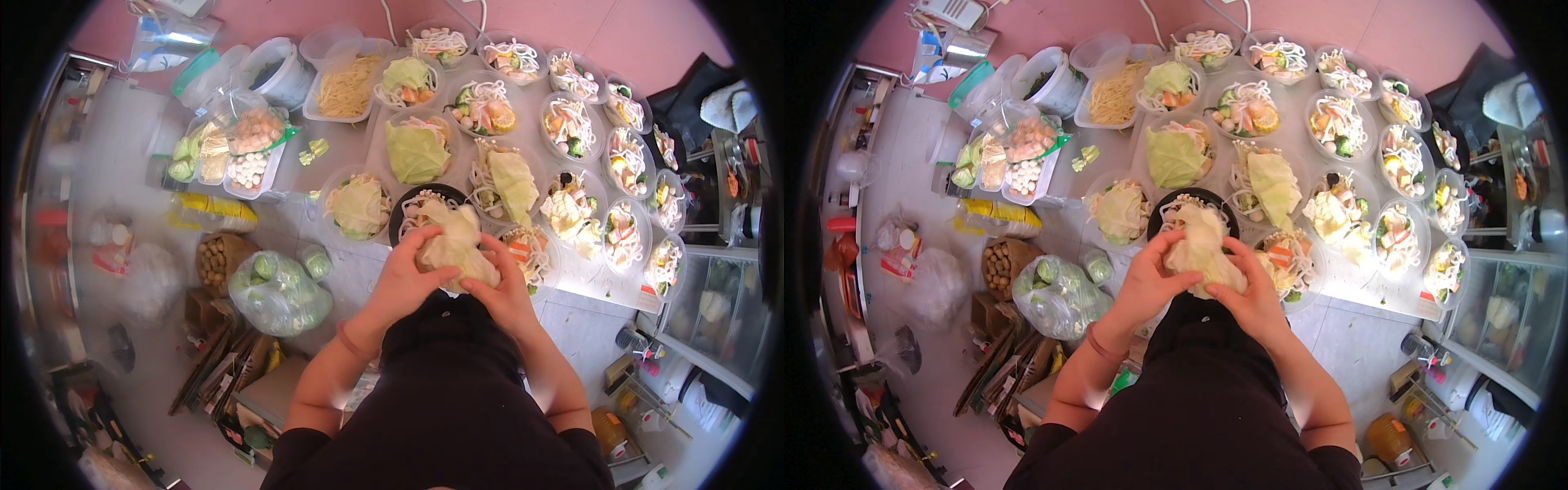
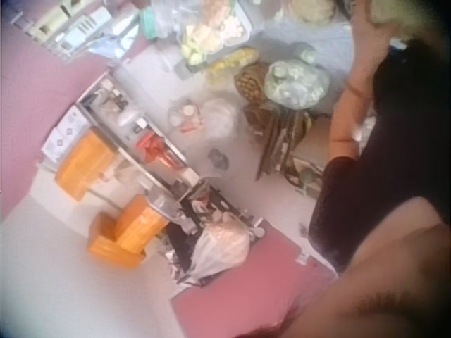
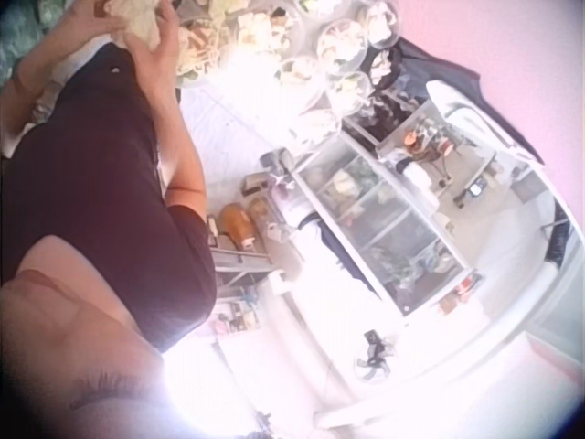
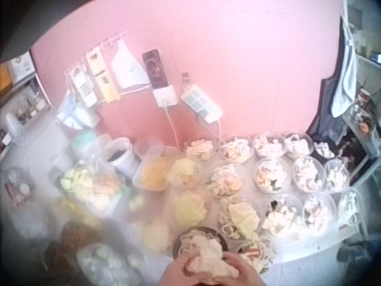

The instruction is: The person assembles multiple small food bowls by hand, adding noodles and tearing cabbage leaves into each bowl. The bowls are arranged on a countertop and filled sequentially with visible ingredients.

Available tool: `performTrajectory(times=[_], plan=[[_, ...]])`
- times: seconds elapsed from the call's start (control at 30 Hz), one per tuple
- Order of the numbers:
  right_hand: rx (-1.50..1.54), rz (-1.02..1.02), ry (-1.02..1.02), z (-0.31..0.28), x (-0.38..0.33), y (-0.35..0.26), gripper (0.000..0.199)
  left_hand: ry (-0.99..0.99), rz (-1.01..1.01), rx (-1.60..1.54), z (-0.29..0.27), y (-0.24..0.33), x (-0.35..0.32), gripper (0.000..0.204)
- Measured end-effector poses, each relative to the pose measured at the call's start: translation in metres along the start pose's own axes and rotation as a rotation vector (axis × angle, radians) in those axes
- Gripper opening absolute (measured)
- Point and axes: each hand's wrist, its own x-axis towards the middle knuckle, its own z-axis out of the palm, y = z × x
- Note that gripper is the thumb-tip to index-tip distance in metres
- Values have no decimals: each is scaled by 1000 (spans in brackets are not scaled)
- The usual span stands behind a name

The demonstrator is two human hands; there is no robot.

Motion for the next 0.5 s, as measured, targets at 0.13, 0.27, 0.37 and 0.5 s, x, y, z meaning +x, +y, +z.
performTrajectory(times=[0.13, 0.27, 0.37, 0.5], plan=[[208, 53, 122, -1, 8, 20, 28, 89, -5, -341, -1, -3, 3, 53], [203, -47, 211, 7, 19, 27, 18, 130, 98, -165, -9, -15, 2, 50], [245, -128, 222, 18, 25, 26, 18, 299, 238, 124, -9, -21, 1, 40], [374, -50, 246, 19, 31, 31, 22, 322, 726, 791, -23, -26, -1, 31]])
